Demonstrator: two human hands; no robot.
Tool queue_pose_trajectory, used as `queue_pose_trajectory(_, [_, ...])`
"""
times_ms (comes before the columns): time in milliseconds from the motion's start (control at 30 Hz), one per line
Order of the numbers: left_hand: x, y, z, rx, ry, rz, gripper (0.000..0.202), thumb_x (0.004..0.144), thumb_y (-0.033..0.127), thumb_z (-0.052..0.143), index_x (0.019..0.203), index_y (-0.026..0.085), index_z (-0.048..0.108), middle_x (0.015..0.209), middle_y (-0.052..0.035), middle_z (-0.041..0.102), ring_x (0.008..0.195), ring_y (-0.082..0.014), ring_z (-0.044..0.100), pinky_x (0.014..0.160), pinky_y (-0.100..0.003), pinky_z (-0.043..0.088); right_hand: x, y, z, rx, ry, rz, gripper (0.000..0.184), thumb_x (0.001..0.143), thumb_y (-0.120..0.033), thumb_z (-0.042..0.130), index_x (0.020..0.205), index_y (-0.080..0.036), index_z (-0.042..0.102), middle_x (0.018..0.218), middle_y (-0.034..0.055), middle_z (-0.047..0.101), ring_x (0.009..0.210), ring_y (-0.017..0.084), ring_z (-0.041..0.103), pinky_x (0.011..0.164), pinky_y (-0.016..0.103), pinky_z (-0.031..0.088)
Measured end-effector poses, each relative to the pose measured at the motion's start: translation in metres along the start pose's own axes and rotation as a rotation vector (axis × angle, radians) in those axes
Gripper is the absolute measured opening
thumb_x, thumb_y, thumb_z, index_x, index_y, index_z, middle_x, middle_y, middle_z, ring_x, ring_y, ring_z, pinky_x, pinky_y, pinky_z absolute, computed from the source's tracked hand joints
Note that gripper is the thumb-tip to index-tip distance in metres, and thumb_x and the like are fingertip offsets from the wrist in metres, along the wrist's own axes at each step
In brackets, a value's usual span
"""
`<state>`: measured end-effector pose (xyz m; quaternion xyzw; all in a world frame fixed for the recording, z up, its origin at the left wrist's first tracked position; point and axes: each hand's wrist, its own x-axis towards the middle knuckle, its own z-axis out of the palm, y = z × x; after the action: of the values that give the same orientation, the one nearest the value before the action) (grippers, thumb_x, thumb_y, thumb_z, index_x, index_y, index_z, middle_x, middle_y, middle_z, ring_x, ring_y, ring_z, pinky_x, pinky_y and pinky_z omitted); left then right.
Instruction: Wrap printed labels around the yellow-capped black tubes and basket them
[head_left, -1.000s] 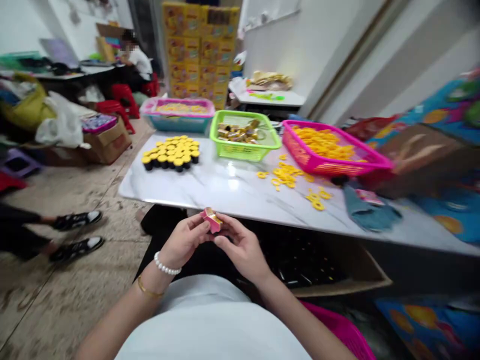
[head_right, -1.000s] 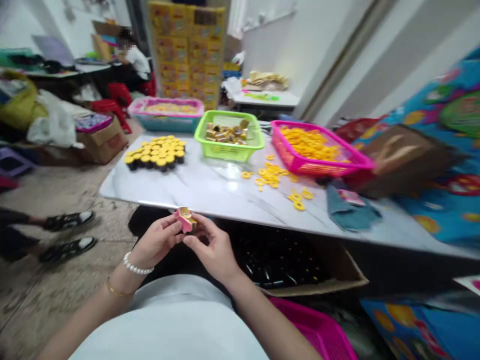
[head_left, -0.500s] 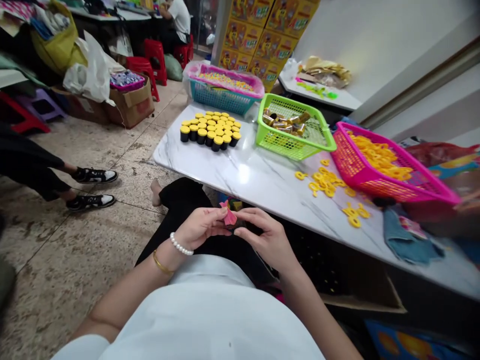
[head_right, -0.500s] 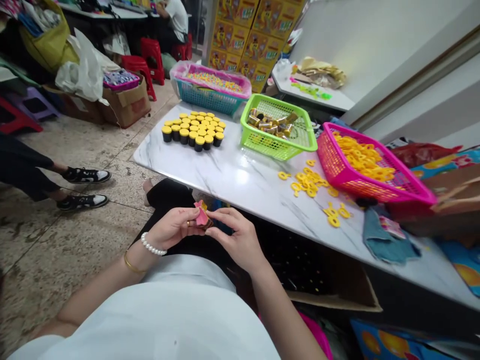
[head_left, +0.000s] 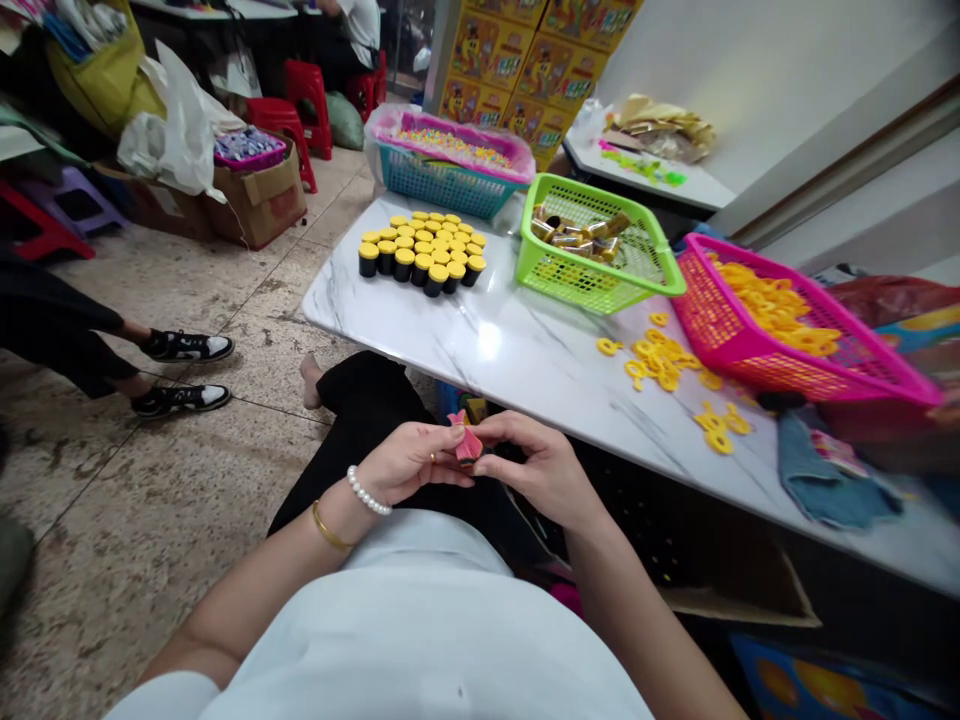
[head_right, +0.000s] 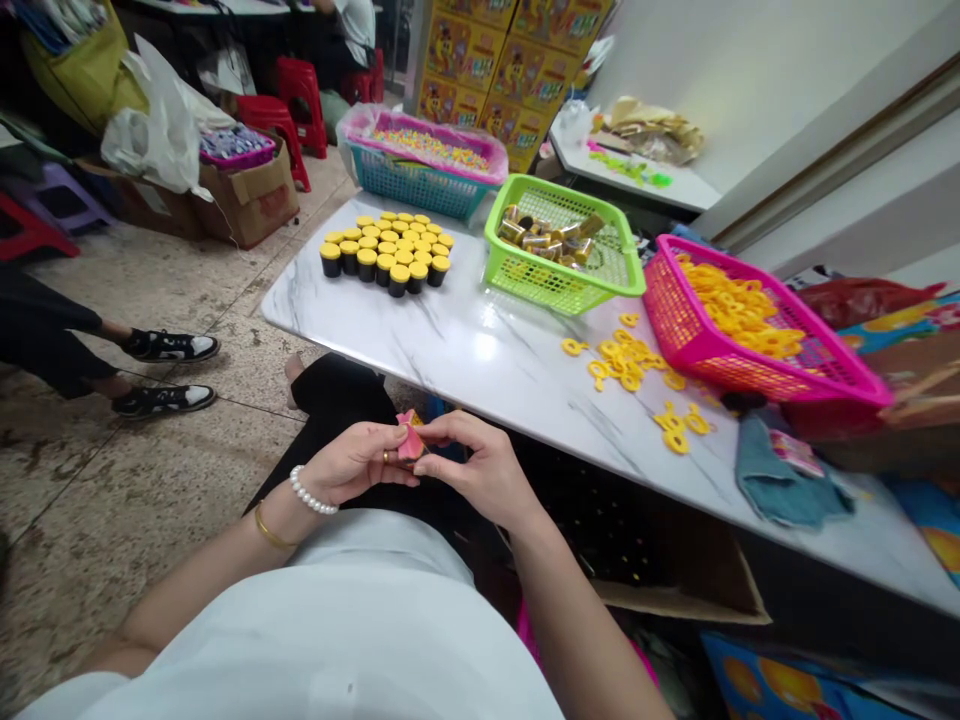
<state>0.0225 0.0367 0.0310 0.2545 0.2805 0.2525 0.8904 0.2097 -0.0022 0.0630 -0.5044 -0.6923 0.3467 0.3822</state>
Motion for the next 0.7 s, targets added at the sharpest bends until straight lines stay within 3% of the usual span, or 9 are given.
queue_pose_trajectory(100, [0.001, -0.001, -0.001, -0.011, -0.013, -0.013, 0.045, 0.064, 0.048, 0.087, 0.073, 0.007, 0.073, 0.073, -0.0073, 0.069, 0.070, -0.0159, 0.068, 0.066, -0.028, 0.060, 0.000, 0.001, 0.001, -0.035, 0.048, 0.013, 0.013, 0.087, -0.029, 0.069, 0.092, -0.020, 0.077, 0.086, 0.0042, 0.076, 0.076, 0.018, 0.069, 0.071, 0.030, 0.055])
queue_pose_trajectory(300, [0.003, -0.003, -0.002, -0.069, 0.027, 0.010, 0.045, 0.061, 0.045, 0.089, 0.080, 0.007, 0.074, 0.075, -0.0071, 0.068, 0.074, -0.0177, 0.068, 0.071, -0.030, 0.060, -0.006, -0.002, 0.017, -0.151, 0.179, -0.075, 0.017, 0.092, -0.019, 0.059, 0.101, -0.021, 0.073, 0.089, 0.0036, 0.075, 0.076, 0.016, 0.069, 0.065, 0.025, 0.055])
queue_pose_trajectory(433, [0.003, -0.004, -0.002, -0.075, 0.025, 0.044, 0.034, 0.067, 0.038, 0.086, 0.077, 0.008, 0.073, 0.069, -0.0029, 0.063, 0.070, -0.0143, 0.064, 0.075, -0.035, 0.060, -0.009, -0.001, 0.028, -0.300, 0.240, -0.217, 0.025, 0.093, -0.013, 0.053, 0.113, -0.020, 0.067, 0.102, 0.0077, 0.071, 0.090, 0.018, 0.069, 0.076, 0.028, 0.058])
queue_pose_trajectory(533, [0.002, -0.004, -0.001, -0.020, -0.025, 0.060, 0.028, 0.069, 0.032, 0.083, 0.078, 0.008, 0.072, 0.074, -0.0041, 0.064, 0.072, -0.0139, 0.063, 0.078, -0.036, 0.059, -0.007, 0.003, 0.031, -0.377, 0.293, -0.240, 0.030, 0.095, -0.011, 0.049, 0.121, -0.019, 0.062, 0.103, 0.0088, 0.070, 0.092, 0.018, 0.069, 0.082, 0.031, 0.059])
queue_pose_trajectory(600, [0.002, -0.003, 0.000, 0.024, -0.057, 0.055, 0.027, 0.067, 0.026, 0.082, 0.084, 0.008, 0.072, 0.083, -0.0069, 0.068, 0.077, -0.0153, 0.065, 0.079, -0.034, 0.058, -0.005, 0.007, 0.031, -0.397, 0.290, -0.232, 0.030, 0.096, -0.012, 0.048, 0.122, -0.020, 0.060, 0.101, 0.0085, 0.069, 0.092, 0.018, 0.069, 0.083, 0.032, 0.059])
queue_pose_trajectory(700, [0.004, -0.003, 0.003, 0.041, -0.014, 0.092, 0.020, 0.063, 0.018, 0.079, 0.077, 0.009, 0.067, 0.074, -0.0032, 0.064, 0.068, -0.0127, 0.062, 0.073, -0.032, 0.058, -0.004, 0.013, 0.030, -0.463, 0.205, -0.350, 0.032, 0.096, -0.014, 0.049, 0.126, -0.020, 0.059, 0.107, 0.0106, 0.068, 0.097, 0.020, 0.069, 0.083, 0.033, 0.061])
